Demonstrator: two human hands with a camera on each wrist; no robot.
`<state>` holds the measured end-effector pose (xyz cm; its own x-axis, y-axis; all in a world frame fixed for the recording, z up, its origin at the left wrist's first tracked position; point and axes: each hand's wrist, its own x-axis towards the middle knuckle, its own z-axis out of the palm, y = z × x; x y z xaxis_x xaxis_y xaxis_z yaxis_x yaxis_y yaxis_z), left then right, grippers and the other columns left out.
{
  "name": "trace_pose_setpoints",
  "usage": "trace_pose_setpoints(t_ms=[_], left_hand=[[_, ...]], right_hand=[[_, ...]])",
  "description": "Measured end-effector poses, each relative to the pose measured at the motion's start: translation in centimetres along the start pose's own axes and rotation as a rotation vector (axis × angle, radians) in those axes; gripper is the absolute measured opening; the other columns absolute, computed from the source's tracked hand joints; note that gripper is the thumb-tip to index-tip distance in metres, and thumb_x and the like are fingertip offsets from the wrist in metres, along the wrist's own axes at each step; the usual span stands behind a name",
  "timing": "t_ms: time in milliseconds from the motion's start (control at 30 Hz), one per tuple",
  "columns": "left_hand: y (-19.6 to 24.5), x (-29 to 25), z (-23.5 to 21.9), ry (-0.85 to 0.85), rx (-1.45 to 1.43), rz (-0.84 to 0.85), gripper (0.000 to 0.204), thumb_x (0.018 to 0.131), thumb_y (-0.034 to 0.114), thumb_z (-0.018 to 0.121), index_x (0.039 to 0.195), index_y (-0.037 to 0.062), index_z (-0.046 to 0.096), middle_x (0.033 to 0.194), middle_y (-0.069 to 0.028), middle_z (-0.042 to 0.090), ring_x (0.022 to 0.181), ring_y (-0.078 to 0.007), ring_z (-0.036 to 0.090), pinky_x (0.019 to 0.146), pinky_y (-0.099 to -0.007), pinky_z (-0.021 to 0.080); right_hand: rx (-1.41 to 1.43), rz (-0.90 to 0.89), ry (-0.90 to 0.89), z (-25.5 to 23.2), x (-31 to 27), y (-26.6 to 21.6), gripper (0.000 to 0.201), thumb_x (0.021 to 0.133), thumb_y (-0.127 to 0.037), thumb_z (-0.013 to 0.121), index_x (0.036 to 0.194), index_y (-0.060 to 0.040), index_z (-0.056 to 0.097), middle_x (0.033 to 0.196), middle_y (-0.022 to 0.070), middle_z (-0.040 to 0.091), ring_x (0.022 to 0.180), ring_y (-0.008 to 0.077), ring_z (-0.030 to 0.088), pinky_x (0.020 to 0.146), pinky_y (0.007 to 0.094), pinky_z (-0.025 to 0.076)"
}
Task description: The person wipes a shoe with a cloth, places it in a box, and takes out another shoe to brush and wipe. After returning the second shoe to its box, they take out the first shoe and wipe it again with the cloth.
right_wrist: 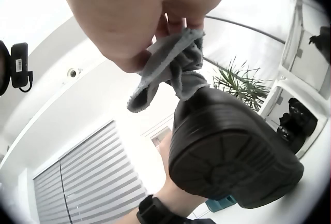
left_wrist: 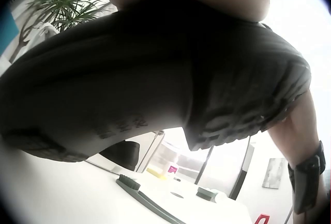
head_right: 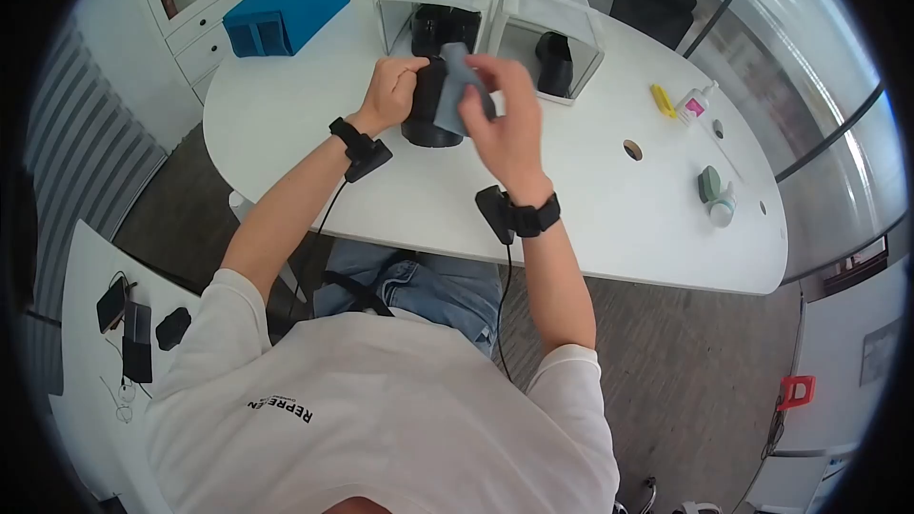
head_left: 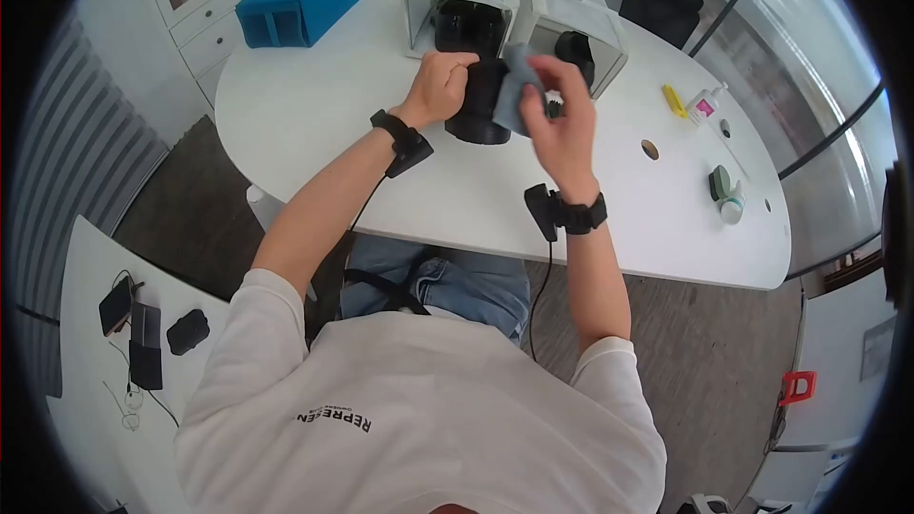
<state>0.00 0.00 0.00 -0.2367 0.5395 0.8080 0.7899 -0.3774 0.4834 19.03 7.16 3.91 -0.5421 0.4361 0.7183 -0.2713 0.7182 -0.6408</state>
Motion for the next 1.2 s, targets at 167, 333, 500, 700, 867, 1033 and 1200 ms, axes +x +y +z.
trace_pose_setpoints(t_ms=[167,333,500,700,867,1033,1200], left_hand=[[-0.4,0.3,0.6,0.078,-0.187,-0.029,0.023,0.083,0.012,0.041,0.079,-0.005,0.055,0.065,-0.0199,0.054,0.055,-0.0313,0.05,0.055,-0.0351,0.041],[0.1,-0.4,-0.2,0.031,-0.212,-0.065,0.022,0.085,0.013,0.041,0.078,-0.0043,0.053,0.064,-0.0167,0.051,0.056,-0.0268,0.047,0.056,-0.0337,0.039],[0.9,-1.3,1.2,0.055,-0.278,-0.053,0.021,0.086,0.012,0.041,0.085,-0.0046,0.055,0.069,-0.0171,0.055,0.06,-0.0265,0.049,0.059,-0.0345,0.041],[1.0,-1.4,0.4,-0.021,-0.264,-0.132,0.022,0.086,0.012,0.039,0.083,-0.0032,0.055,0.067,-0.0148,0.053,0.061,-0.0246,0.049,0.061,-0.0344,0.041],[0.9,-1.0,1.2,-0.002,-0.303,-0.135,0.021,0.086,0.013,0.038,0.08,-0.0027,0.052,0.067,-0.0137,0.052,0.064,-0.0233,0.05,0.062,-0.0328,0.04],[1.3,-1.4,1.4,-0.034,-0.281,-0.103,0.02,0.086,0.011,0.038,0.077,-0.002,0.049,0.068,-0.0074,0.05,0.065,-0.0162,0.045,0.063,-0.0296,0.039],[1.0,-1.0,1.1,-0.033,-0.271,-0.126,0.021,0.086,0.01,0.038,0.077,-0.003,0.052,0.066,-0.0126,0.052,0.062,-0.0213,0.05,0.061,-0.0326,0.04]], right_hand=[[-0.402,-0.387,-0.034,2.2,0.8,-1.1,0.026,0.077,-0.004,0.068,0.103,-0.0048,0.065,0.096,0.0123,0.051,0.089,0.0293,0.05,0.077,0.0364,0.045],[-0.488,-0.424,-0.177,2.0,-0.5,-2.1,0.023,0.077,-0.005,0.069,0.099,-0.002,0.064,0.093,0.0103,0.052,0.087,0.0279,0.052,0.075,0.0361,0.046],[-0.529,-0.48,-0.173,0.4,1.2,-1.1,0.023,0.076,-0.005,0.069,0.098,-0.0021,0.064,0.088,0.01,0.052,0.081,0.028,0.055,0.069,0.0372,0.048],[-0.562,-0.446,-0.352,0.3,0.5,-2.8,0.022,0.073,-0.005,0.07,0.095,-0.0027,0.065,0.085,0.0093,0.053,0.081,0.0274,0.057,0.071,0.0365,0.05],[-0.567,-0.531,-0.337,-0.1,-0.2,-2.2,0.028,0.069,-0.005,0.073,0.096,-0.0019,0.065,0.085,0.0084,0.054,0.081,0.0256,0.057,0.071,0.035,0.05],[-0.6,-0.555,-0.365,-0.8,-1.0,-2.3,0.03,0.068,-0.004,0.072,0.097,0.0,0.064,0.086,0.0091,0.053,0.079,0.0266,0.057,0.069,0.0358,0.05],[-0.529,-0.58,-0.596,-0.8,-2.0,-3.2,0.029,0.069,-0.003,0.073,0.097,0.0004,0.064,0.084,0.009,0.053,0.079,0.0252,0.057,0.065,0.0352,0.05]])
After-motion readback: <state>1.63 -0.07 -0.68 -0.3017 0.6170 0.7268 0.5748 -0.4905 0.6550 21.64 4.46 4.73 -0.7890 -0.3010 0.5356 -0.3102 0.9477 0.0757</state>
